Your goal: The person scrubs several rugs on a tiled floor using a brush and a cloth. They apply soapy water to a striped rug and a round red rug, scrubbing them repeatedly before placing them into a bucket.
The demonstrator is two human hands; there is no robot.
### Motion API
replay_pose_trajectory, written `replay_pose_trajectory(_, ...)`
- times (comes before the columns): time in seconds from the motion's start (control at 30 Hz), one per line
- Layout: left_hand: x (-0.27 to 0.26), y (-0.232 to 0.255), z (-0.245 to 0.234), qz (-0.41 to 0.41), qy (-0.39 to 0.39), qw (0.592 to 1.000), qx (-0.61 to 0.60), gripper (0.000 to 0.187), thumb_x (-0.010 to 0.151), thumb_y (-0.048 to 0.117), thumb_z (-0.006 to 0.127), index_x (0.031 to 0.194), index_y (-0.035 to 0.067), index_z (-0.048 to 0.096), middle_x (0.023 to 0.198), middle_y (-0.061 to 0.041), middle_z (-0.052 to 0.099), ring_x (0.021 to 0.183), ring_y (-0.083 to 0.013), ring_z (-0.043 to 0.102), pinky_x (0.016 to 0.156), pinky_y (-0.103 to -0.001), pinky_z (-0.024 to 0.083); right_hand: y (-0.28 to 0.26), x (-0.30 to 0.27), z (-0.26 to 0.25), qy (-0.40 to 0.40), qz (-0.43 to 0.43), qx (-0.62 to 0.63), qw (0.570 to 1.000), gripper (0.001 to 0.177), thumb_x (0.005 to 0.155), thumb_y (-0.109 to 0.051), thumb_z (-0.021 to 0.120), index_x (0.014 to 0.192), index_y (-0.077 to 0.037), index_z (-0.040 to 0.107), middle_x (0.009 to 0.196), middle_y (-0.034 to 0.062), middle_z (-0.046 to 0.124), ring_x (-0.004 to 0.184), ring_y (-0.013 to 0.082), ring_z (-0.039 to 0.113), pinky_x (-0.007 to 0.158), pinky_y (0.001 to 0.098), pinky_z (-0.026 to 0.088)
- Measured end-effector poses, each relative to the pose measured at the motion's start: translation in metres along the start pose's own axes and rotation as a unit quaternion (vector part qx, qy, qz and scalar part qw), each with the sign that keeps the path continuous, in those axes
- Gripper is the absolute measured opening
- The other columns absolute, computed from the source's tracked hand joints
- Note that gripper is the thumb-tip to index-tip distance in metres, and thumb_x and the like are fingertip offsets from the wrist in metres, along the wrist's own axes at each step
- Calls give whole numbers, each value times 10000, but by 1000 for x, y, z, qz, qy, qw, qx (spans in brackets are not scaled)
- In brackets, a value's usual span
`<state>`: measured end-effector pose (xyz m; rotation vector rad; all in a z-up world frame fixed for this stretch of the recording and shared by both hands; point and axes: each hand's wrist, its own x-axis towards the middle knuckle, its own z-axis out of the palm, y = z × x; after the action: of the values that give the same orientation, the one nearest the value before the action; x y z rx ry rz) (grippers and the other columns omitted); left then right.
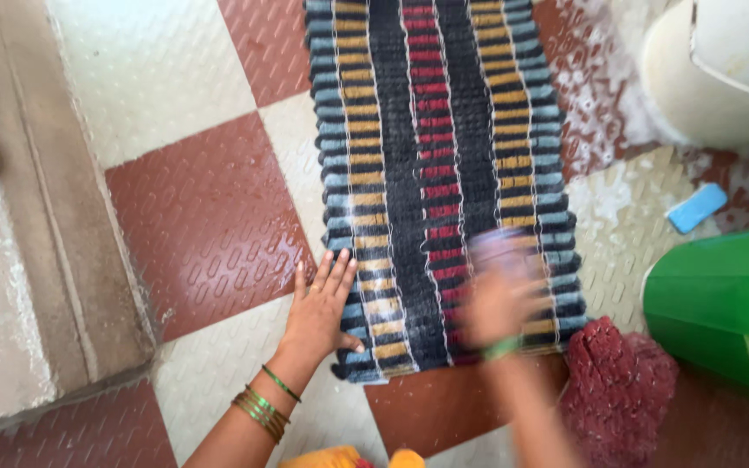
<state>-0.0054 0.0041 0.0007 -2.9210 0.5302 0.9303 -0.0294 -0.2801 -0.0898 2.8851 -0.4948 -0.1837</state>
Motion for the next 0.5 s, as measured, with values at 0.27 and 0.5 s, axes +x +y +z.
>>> replay_pose_trajectory(0.27, 3, -7, 5, 12, -24, 999, -24, 1541, 442, 611, 946, 1609, 117, 71, 1707, -44, 33, 1571, -258, 2, 1222, -616, 31, 43, -39, -47, 29, -221, 135, 966, 441, 816, -259, 645, 1233, -116, 655, 1261, 220, 564, 1124, 461, 512, 716, 622, 452)
replay_pose_trajectory(0.5, 1, 1, 4, 6, -2, 1000, 0, 1543, 431, 599, 945, 1615, 108, 87, 1713, -52, 52, 1576, -269, 24, 1238, -613, 58, -21, 18, -29, 2, -79, 35, 996, 493, 874, -350, 579, 1313, -127, 605, 1470, 312, 435, 1324, 527, 431, 934, 677, 401)
